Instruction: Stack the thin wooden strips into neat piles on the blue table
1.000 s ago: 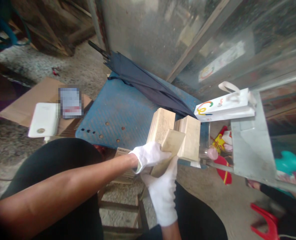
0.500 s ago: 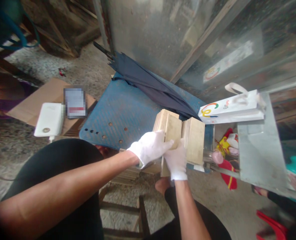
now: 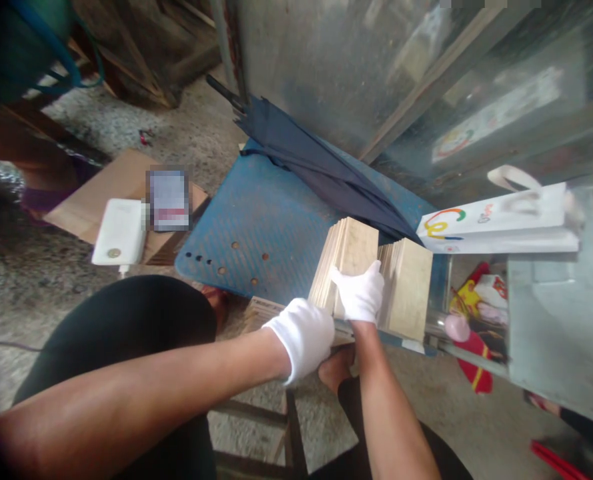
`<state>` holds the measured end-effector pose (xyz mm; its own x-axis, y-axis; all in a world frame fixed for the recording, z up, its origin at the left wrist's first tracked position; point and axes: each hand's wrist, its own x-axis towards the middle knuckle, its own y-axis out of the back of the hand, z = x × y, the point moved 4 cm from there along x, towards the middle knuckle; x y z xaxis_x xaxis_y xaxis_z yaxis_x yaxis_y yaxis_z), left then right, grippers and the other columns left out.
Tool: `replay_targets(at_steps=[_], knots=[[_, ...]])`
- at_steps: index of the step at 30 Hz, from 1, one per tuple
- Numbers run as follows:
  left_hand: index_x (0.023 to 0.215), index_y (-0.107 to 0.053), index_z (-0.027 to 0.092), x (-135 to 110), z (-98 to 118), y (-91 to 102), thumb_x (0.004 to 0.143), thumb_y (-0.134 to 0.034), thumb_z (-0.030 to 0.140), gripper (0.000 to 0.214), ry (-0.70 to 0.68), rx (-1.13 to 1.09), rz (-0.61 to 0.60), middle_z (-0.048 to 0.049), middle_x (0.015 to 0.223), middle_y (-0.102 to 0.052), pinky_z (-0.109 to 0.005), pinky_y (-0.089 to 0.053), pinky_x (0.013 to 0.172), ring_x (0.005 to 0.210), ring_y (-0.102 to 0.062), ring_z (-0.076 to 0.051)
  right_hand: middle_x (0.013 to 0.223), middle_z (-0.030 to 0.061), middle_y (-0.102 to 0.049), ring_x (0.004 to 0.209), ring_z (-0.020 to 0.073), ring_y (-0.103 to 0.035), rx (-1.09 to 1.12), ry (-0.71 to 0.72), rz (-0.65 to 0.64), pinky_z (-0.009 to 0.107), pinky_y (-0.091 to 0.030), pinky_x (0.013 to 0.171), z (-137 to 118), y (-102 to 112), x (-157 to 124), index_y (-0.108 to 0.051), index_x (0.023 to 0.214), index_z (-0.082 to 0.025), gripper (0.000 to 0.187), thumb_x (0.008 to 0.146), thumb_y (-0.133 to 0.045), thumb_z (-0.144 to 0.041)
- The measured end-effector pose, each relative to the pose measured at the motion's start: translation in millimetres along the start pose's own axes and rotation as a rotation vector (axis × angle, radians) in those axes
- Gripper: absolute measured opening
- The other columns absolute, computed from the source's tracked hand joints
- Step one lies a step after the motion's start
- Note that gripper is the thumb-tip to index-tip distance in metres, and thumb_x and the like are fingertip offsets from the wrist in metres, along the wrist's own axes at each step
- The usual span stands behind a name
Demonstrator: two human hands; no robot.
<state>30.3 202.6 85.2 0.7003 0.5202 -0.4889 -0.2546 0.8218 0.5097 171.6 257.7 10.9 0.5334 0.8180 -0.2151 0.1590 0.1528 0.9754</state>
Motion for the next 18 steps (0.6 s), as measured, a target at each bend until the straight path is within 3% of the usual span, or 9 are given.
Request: replay_targets(at_steps=[3,8,18], knots=[[0.099,-0.069,0.003,-4,3,1.9,0.084,-0.051,0.018,0.028,-0.011,0.127,-0.128,-0.0275,0.101,-0.065,-0.048,-0.049,0.072,0.091,-0.063,-0.040,0.122,0.0274,-0.053,0.113,0.0390,-0.053,-0.016,0.003,0.023,0.044,-0.045,0.091,-2,-4,1,-0.030,0.143,-0.002,0.118,0.053,-0.073,-0.064],[0.107,-0.066,0.004,-6,7,7.4,0.078,-0.063,0.017,0.032,-0.009,0.159,-0.203,-0.0254,0.108,-0.065,-0.049,-0.049,0.076,0.096,-0.062,-0.039,0.120,0.0271,-0.052,0.113,0.0389,-0.052,-0.016,0.020,0.031,0.044,-0.044,0.094,-4,-10,0,-0.032,0.141,0.001,0.117,0.055,-0.070,-0.068],[0.106,-0.067,0.004,-7,9,8.9,0.079,-0.064,0.016,0.029,0.013,0.171,-0.247,-0.0235,0.110,-0.065,-0.046,-0.048,0.080,0.100,-0.062,-0.037,0.115,0.0240,-0.053,0.109,0.0368,-0.053,-0.021,0.027,0.051,0.044,-0.044,0.091,-4,-17,-5,-0.038,0.136,-0.002,0.106,0.059,-0.065,-0.070]])
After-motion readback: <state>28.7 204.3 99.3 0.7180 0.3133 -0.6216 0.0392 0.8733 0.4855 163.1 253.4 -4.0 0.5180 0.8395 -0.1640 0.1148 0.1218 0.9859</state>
